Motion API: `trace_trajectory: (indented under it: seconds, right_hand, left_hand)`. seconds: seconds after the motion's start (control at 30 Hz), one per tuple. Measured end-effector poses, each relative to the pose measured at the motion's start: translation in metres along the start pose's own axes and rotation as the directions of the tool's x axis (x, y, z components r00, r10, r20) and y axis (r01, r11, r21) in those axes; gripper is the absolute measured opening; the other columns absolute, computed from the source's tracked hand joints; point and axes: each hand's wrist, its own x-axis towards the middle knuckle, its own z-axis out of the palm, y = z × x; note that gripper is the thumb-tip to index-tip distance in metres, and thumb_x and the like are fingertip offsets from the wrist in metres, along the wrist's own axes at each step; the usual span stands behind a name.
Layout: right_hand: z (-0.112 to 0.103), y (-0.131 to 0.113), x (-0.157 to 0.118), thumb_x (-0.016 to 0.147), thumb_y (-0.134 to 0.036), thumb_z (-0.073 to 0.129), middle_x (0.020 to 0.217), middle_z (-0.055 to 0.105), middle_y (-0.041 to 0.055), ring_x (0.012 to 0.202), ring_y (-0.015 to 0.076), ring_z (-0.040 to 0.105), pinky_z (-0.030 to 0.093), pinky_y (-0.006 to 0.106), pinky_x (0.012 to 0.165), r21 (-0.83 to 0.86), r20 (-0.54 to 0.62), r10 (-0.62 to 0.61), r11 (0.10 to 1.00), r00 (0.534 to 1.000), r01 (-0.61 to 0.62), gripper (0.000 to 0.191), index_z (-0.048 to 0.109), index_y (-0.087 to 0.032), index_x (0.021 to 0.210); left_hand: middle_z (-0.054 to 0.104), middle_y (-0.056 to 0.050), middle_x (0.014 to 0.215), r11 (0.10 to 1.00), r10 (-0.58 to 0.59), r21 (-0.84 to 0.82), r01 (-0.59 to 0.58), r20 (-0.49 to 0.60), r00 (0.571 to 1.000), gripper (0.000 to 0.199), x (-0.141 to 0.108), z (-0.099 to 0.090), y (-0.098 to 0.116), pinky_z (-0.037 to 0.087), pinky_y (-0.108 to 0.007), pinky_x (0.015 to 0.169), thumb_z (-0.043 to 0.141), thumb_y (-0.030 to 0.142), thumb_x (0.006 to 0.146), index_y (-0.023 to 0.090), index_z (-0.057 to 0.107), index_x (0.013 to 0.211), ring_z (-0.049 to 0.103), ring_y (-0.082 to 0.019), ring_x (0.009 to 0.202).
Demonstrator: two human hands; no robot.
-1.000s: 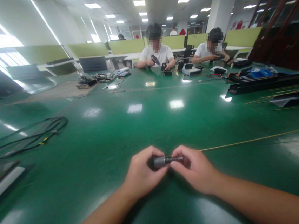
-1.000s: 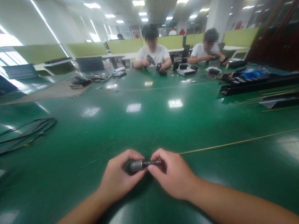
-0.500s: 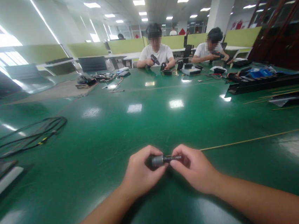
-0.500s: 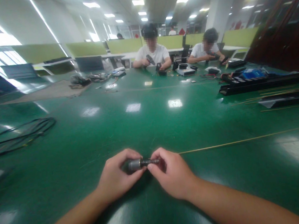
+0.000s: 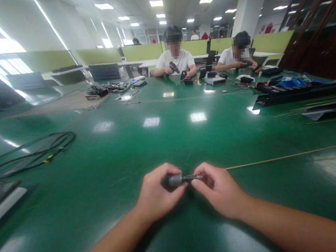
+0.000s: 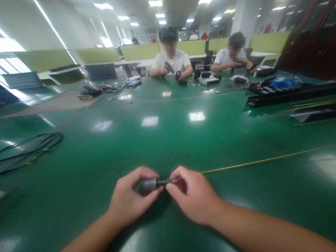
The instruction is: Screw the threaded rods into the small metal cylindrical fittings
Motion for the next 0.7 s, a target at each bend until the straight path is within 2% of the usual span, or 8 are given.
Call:
trace_trajectory:
  seconds: [0.7]
  right_hand:
    - [0.0021,0.0045,0.0008,0.092,-0.026,0.058,0.072,0.058,-0.0032,0.063,0.0127,0.054,0.039,0.023,0.058,0.048,-0.034,0.016,0.999,0.999,-0.015,0.007,0.059,-0.020,0.093]
  left_hand:
    - [0.070,-0.002,0.084,0.999,-0.042,0.018,0.043,-0.034,0.999,0.017,0.0024,-0.0065,-0.0021,0.050,-0.027,0.070,0.075,0.026,0.076,0.018,0.064,0.086,0.066,-0.016,0.075]
